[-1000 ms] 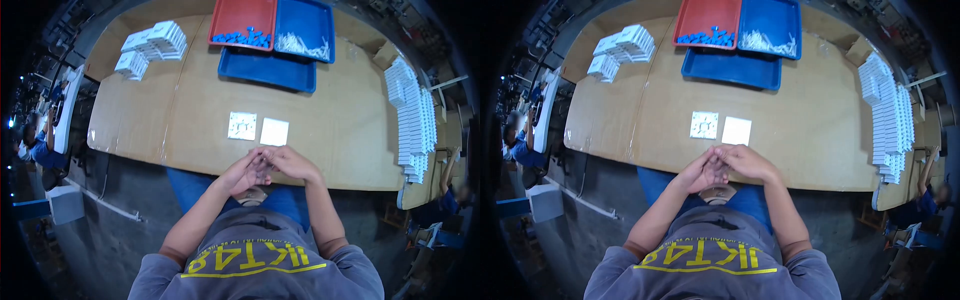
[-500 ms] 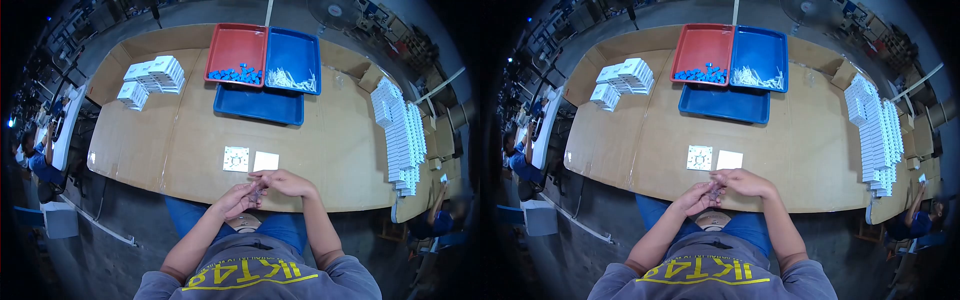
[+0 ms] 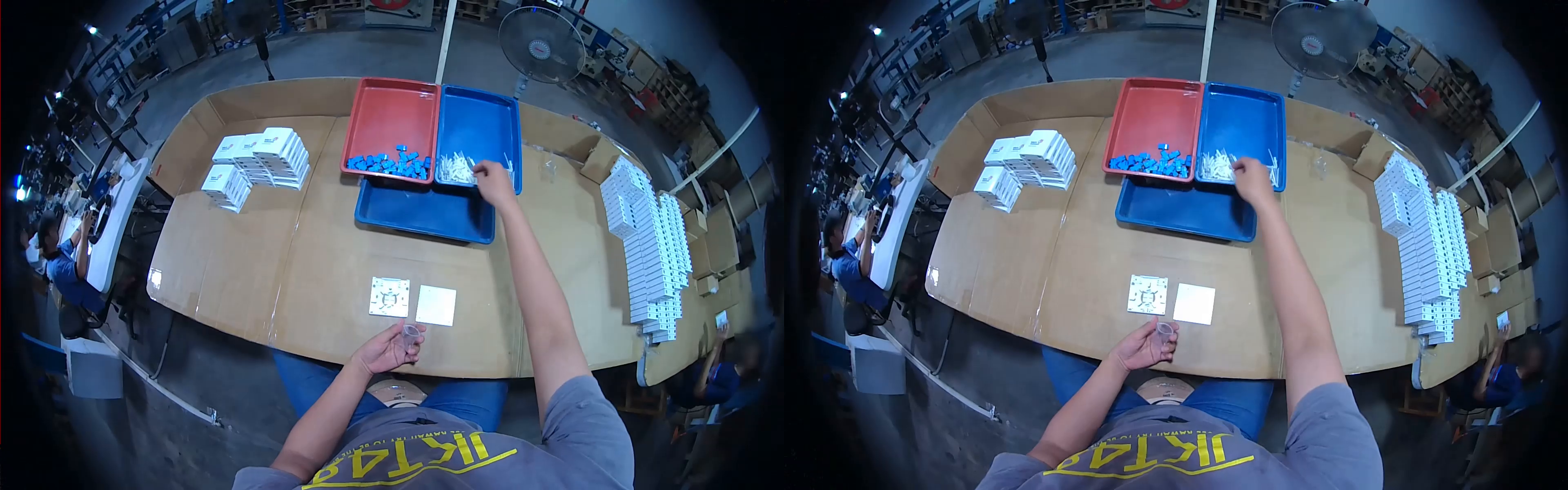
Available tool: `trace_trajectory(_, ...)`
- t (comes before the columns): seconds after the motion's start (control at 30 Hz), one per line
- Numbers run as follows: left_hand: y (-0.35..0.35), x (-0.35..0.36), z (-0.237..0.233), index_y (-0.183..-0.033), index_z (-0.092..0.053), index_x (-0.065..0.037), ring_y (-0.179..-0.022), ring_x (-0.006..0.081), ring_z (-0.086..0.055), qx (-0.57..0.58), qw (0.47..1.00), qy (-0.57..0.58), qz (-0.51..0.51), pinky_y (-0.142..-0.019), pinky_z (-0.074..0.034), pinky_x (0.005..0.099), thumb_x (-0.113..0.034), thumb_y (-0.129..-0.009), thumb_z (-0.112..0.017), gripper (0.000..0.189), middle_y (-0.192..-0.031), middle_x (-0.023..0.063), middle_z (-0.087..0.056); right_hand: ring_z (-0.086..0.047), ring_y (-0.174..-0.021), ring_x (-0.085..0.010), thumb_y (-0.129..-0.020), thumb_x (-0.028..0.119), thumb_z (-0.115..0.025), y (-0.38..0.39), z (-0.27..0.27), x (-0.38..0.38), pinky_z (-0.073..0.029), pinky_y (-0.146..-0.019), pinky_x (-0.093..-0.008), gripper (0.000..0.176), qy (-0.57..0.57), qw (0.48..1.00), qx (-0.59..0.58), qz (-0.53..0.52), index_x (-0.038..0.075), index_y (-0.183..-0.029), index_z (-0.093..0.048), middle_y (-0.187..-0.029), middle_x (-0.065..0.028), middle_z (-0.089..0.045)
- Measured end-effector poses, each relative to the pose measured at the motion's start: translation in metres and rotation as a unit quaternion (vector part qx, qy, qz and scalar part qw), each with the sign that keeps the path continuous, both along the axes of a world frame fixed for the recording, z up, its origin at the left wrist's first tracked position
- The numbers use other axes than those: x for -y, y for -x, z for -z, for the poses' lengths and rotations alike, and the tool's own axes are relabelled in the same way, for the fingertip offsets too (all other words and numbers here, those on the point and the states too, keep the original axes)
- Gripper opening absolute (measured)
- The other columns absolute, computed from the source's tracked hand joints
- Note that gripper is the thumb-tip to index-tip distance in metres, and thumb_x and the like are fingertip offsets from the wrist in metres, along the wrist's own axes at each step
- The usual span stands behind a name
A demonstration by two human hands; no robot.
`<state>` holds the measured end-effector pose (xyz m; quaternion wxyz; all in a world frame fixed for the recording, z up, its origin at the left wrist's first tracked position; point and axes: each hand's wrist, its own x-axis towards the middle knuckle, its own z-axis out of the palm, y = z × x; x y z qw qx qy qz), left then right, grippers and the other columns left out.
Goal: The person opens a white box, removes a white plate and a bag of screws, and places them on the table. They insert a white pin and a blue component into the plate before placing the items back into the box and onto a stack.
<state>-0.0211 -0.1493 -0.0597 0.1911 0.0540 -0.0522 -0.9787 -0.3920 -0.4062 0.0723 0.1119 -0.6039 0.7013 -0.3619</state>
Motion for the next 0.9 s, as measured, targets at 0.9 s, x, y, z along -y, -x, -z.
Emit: trace_trajectory(0.9, 0.008, 0.011, -0.004, -0.144, -0.054, 0.001, -0.087, 0.0175, -0.060, 0.027, 0.998, -0.035, 0.034, -0.092, -0.054, 0.0388, -0.047, -0.113, -0.043, 0.058, -0.115, 0.0083, -0.067, -0.073, -0.097, -0.0377, -0.079, 0.009, -0.070, 0.030, 0.003, 0.036, -0.060, -0.085, -0.0493, 0.009, -0.100, 0.926, -0.360, -0.044, 0.005, -0.084, -0.076, -0.107, -0.0163, -0.072)
